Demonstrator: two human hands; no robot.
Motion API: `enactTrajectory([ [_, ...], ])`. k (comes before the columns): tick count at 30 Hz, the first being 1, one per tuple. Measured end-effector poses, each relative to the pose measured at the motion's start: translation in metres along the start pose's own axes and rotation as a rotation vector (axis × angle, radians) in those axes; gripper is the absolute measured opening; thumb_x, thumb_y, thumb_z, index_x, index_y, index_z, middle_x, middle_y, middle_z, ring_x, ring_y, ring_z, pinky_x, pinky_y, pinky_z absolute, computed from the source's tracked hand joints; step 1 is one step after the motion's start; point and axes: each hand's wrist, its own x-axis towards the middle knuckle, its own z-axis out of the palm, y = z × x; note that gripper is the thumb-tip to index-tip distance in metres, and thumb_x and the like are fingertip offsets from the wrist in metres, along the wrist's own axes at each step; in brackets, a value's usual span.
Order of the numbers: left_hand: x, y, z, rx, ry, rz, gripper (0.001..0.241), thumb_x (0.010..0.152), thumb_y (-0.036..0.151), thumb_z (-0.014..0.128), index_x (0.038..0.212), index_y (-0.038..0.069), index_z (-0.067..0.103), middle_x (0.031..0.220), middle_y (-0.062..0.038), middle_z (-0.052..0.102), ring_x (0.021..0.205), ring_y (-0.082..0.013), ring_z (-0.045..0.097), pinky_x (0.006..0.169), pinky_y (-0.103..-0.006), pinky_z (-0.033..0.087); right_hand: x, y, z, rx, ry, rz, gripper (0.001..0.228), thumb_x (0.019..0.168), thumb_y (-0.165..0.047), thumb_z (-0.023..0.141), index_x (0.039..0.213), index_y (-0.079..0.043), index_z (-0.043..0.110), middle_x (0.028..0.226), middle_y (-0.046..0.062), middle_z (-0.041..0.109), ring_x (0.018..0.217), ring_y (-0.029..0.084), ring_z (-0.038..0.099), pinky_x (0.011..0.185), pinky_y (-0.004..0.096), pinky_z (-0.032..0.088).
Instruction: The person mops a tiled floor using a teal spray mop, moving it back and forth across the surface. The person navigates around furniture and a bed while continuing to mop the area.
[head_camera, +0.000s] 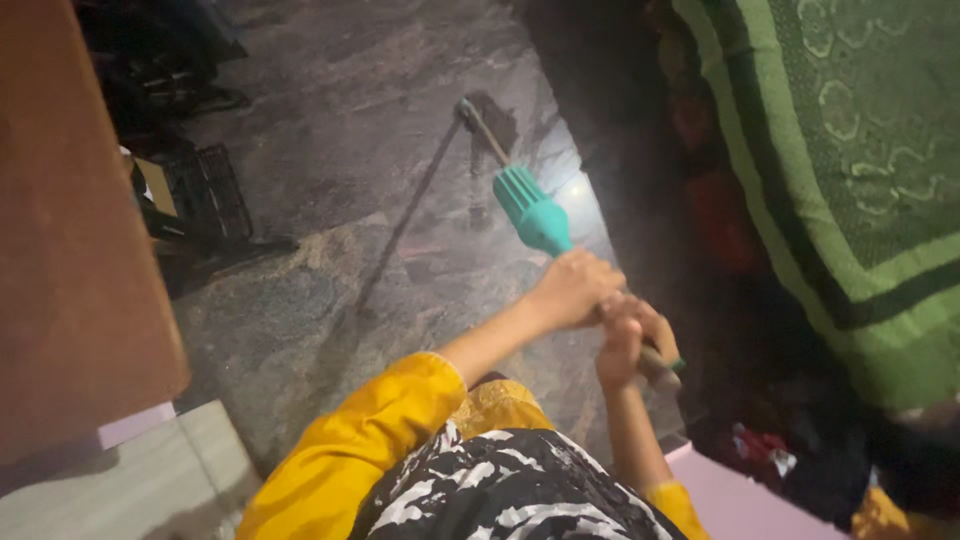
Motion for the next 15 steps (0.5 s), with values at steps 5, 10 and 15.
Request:
enactTrajectory([
  [5, 0.049, -0.120, -0.003, 0.057, 0.076, -0.083, 0.022, 0.078, 0.024, 0.070, 0.082, 0.008, 0.055, 0.078, -0.014, 0.062, 0.082, -0.0401, 0.064, 0.071, -0.0500, 0.048, 0.100, 0.068, 0.030, -0.485, -0.019, -0.022, 0.016, 0.097, -0.008, 0.063, 0.086, 0.003, 0.065, 0.079, 0.007, 0.065, 0.073, 0.012, 0.060, 0.068, 0.027, 0.049],
  [10, 0.046, -0.139, -0.040, 0.104, 0.131, -0.211, 0.019, 0.085, 0.024, 0.063, 0.090, 0.008, 0.053, 0.084, -0.015, 0.063, 0.086, -0.0415, 0.063, 0.072, -0.0495, 0.049, 0.130, 0.080, 0.084, -0.454, -0.252, -0.100, 0.027, 0.103, -0.010, 0.062, 0.078, 0.000, 0.059, 0.077, 0.008, 0.064, 0.070, 0.016, 0.061, 0.066, 0.029, 0.047],
  [15, 0.007, -0.084, -0.049, 0.045, 0.061, -0.193, 0.019, 0.083, 0.023, 0.064, 0.086, 0.009, 0.052, 0.079, -0.014, 0.061, 0.084, -0.0379, 0.065, 0.070, -0.0474, 0.049, 0.076, 0.031, 0.091, -0.529, -0.214, -0.121, 0.031, 0.104, -0.019, 0.061, 0.079, 0.000, 0.061, 0.074, 0.008, 0.060, 0.068, 0.015, 0.058, 0.065, 0.030, 0.045],
])
